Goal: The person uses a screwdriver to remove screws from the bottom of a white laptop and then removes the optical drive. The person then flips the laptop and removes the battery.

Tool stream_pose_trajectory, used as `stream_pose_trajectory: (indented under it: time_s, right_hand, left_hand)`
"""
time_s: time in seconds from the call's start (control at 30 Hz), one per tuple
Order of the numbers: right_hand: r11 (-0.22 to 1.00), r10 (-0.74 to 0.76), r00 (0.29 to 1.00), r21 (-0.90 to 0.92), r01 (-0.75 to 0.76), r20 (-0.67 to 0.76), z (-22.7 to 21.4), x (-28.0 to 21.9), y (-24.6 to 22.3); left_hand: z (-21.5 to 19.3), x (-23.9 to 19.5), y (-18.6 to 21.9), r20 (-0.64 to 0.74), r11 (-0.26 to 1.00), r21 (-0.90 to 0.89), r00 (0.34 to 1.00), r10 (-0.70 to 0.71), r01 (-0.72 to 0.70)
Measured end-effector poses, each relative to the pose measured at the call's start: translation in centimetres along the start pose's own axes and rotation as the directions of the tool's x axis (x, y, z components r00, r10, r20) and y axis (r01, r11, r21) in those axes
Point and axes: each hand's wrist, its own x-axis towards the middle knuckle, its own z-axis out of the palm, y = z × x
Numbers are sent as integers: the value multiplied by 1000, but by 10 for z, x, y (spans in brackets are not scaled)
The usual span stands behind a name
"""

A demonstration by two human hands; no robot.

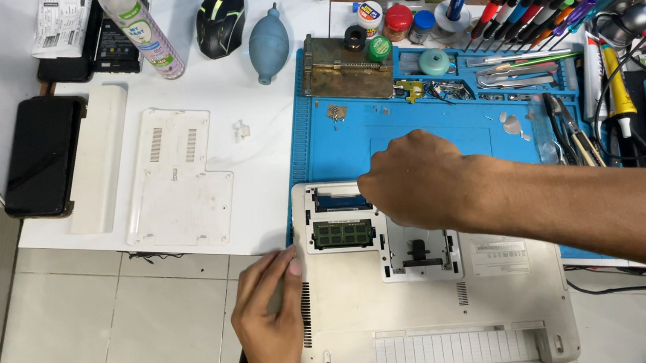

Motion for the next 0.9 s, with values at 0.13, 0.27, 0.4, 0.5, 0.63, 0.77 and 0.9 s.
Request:
stream_pose_trajectory:
  time_s: [0.13, 0.27, 0.4, 0.5, 0.63, 0.77, 0.9]
  right_hand:
    - [999, -17, 1000, -29, 17, -11, 3, -4, -9]
    - [997, -18, 999, -70, 15, -49, 15, -2, -5]
    - [997, -47, 991, -72, 38, -122, 19, -8, 1]
    - [997, -20, 994, -78, 11, -105, 16, -8, -2]
    - [962, 93, 938, 214, -172, 335, -20, 9, -2]
    - [976, 29, 951, 198, -94, 306, -12, 26, -2]
    - [987, -102, 992, -116, 110, 68, 4, 19, -18]
  left_hand:
    - [-8, -23, -4, 79, 983, -64, 983, -165, 170]
    - [-9, -26, -2, 158, 954, -80, 949, -274, 289]
    - [-8, -25, 5, 258, 911, -59, 888, -381, 408]
    - [-7, -26, 2, 281, 885, -51, 857, -431, 462]
    - [-7, -24, 8, 294, 879, -93, 857, -424, 467]
    - [-3, -25, 9, 263, 842, -128, 836, -481, 524]
    - [-2, -24, 7, 241, 826, -142, 828, -506, 545]
